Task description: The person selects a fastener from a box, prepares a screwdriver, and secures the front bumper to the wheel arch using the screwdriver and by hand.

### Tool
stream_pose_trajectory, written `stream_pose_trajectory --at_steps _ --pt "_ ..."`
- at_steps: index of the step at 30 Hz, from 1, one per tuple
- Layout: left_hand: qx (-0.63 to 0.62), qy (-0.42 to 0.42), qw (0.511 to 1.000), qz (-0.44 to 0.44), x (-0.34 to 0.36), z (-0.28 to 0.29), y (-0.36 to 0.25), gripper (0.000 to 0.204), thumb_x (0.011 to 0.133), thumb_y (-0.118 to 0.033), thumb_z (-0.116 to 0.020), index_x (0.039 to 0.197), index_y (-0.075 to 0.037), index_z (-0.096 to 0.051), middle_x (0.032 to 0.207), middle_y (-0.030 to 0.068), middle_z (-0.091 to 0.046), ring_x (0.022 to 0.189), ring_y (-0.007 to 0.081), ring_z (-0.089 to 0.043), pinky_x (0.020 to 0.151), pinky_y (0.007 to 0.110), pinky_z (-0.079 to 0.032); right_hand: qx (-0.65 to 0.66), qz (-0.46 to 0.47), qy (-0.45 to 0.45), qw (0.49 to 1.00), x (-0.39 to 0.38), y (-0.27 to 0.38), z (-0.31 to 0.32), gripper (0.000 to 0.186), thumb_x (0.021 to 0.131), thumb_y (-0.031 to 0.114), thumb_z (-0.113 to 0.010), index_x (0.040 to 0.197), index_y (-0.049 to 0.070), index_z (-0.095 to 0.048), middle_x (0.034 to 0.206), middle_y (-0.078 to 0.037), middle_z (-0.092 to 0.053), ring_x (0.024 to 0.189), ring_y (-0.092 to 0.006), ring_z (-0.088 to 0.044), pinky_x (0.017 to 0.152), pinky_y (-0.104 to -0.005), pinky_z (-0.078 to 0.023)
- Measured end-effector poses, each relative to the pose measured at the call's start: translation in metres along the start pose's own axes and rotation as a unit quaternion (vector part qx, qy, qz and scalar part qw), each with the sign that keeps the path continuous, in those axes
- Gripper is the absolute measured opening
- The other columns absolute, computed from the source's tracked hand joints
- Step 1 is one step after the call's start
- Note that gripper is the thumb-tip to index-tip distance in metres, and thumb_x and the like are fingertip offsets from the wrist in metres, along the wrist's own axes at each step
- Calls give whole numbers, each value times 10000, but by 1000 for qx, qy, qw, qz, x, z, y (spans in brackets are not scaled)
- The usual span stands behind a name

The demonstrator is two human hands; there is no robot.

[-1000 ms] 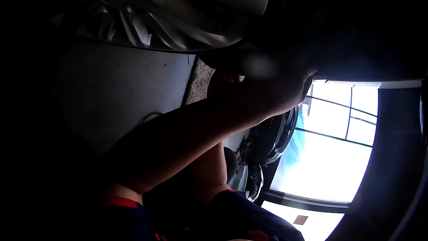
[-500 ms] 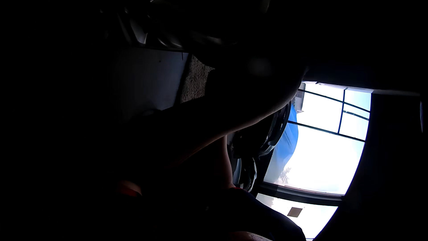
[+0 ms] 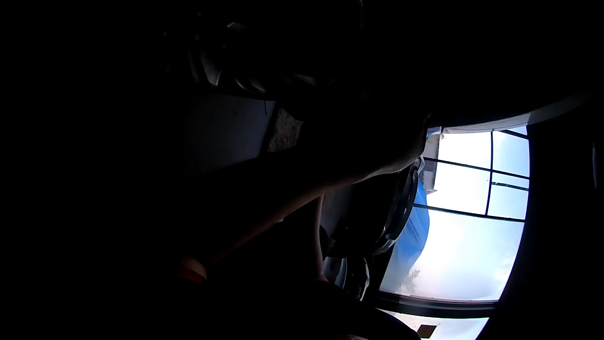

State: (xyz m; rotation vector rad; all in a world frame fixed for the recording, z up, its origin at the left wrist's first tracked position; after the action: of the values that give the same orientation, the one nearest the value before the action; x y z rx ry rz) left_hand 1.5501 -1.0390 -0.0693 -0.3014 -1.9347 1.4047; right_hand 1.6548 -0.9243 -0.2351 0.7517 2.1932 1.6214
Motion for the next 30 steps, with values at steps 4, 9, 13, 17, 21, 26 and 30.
stream_pose_trajectory --at_steps 4,9,13,17,21,26,30 --pt "68 -33 996 -52 -17 19 -40 359 990 -211 -540 1288 -20 -597 902 173 -711 719 190 -699 651 347 -582 0 9 4 1000 4 3 4 400 1053 283 -414 1236 -50 -541 1166 -126 -617 1034 -225 -616 906 -356 -519" --pt "60 -31 992 -103 -12 1 -33 479 965 -225 -560 1366 26 -489 996 203 -692 824 243 -692 704 411 -578 -6 22 5 1000 6 2 6 407 1053 288 -413 1242 -50 -539 1175 -127 -617 1044 -227 -617 907 -356 -520" --pt "54 73 995 -51 -9 2 -34 537 934 -203 -559 1398 41 -438 1115 228 -662 938 290 -684 772 468 -570 -34 46 0 998 8 3 13 413 1053 292 -412 1246 -50 -537 1182 -128 -617 1052 -230 -617 907 -356 -521" --pt "96 107 989 -17 -8 5 -34 515 921 -178 -547 1373 51 -454 1107 224 -645 929 287 -678 778 455 -567 -132 87 -15 987 12 7 19 419 1053 297 -411 1251 -51 -536 1189 -129 -617 1060 -232 -618 908 -356 -521" --pt "-56 16 989 -136 5 10 -22 437 910 -165 -563 1286 50 -504 908 155 -640 813 234 -652 723 384 -558 -317 140 -32 937 13 10 18 425 1053 301 -411 1256 -51 -534 1196 -130 -617 1068 -234 -618 908 -357 -521" --pt "23 83 988 -128 5 12 -27 231 890 -157 -565 1037 20 -586 800 101 -624 722 176 -618 656 332 -540 -376 163 9 912 24 4 18 426 1046 300 -406 1238 -53 -549 1195 -136 -623 1077 -236 -619 907 -362 -521" --pt "52 112 987 -101 3 5 -22 536 918 -399 -577 1257 16 -571 1153 226 -642 1098 332 -638 912 456 -536 168 55 96 980 20 0 -6 389 1032 260 -418 1184 -58 -581 1159 -146 -640 1066 -236 -625 918 -363 -515"
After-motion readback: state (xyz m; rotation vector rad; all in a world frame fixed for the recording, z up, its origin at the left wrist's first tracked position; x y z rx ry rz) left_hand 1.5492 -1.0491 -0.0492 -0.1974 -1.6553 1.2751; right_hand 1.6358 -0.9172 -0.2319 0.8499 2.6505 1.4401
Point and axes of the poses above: each hand's wrist, its own x-axis towards the middle knuckle, its own z-axis out of the back of the hand, y = z × x, the point moved 9 cm from there along x, towards the middle knuckle
